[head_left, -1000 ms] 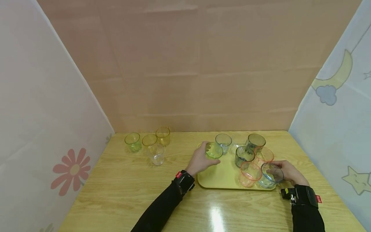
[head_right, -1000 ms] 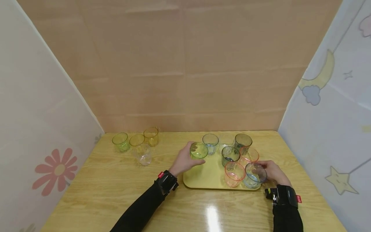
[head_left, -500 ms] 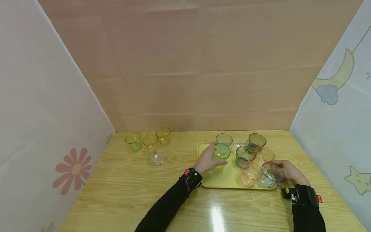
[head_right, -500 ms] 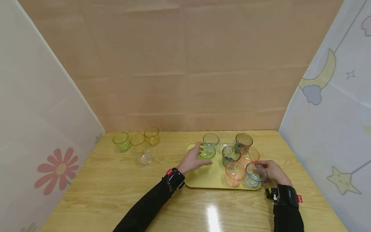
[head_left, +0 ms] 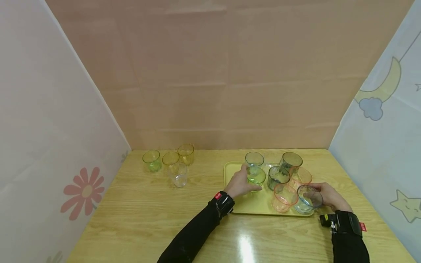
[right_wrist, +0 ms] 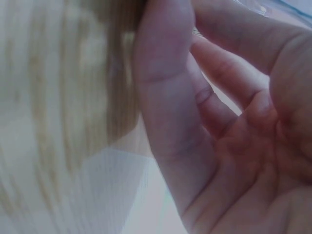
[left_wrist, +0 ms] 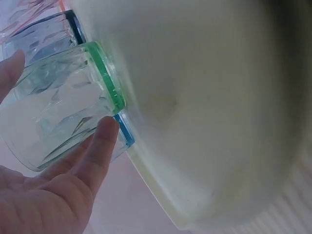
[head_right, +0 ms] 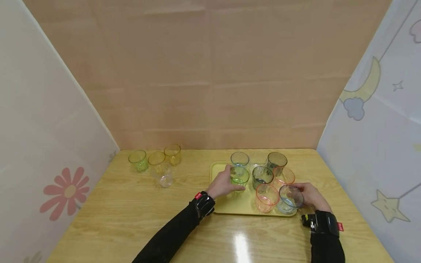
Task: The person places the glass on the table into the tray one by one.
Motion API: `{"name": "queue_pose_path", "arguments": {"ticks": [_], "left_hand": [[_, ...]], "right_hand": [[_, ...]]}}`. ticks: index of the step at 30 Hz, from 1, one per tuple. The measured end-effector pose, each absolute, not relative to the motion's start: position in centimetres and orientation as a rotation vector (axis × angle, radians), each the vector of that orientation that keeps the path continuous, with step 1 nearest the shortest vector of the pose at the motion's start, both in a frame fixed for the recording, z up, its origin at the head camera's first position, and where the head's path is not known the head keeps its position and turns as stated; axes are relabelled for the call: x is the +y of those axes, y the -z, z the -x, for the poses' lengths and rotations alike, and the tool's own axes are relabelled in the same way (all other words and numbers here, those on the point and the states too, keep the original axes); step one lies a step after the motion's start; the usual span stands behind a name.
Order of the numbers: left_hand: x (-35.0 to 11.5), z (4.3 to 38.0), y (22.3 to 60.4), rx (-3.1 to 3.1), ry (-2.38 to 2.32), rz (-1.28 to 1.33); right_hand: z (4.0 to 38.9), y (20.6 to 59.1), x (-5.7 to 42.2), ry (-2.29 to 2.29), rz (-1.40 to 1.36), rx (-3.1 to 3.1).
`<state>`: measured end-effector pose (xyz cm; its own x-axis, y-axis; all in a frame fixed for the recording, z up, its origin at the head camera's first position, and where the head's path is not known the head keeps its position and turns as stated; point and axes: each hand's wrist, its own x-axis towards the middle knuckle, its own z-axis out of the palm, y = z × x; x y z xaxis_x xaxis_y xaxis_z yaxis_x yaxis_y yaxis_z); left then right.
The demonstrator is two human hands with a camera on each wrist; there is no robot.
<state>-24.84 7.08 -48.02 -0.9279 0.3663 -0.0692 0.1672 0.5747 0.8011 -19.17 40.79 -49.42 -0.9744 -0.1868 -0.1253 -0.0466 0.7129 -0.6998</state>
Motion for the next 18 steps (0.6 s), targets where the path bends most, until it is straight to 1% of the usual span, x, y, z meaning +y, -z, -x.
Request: {"name": "queue_pose_path", "arguments": {"ticks": [4, 18], "left_hand": [[7.31, 24.86, 48.03, 2.607, -1.245, -0.443], [7.43, 24.89, 48.30, 2.699, -1.122, -0.498]], "right_hand": [[19.14, 49.41, 40.85, 1.096, 0.207, 2.744], [19.31, 49.60, 40.87, 1.180, 0.149, 2.671]]}}
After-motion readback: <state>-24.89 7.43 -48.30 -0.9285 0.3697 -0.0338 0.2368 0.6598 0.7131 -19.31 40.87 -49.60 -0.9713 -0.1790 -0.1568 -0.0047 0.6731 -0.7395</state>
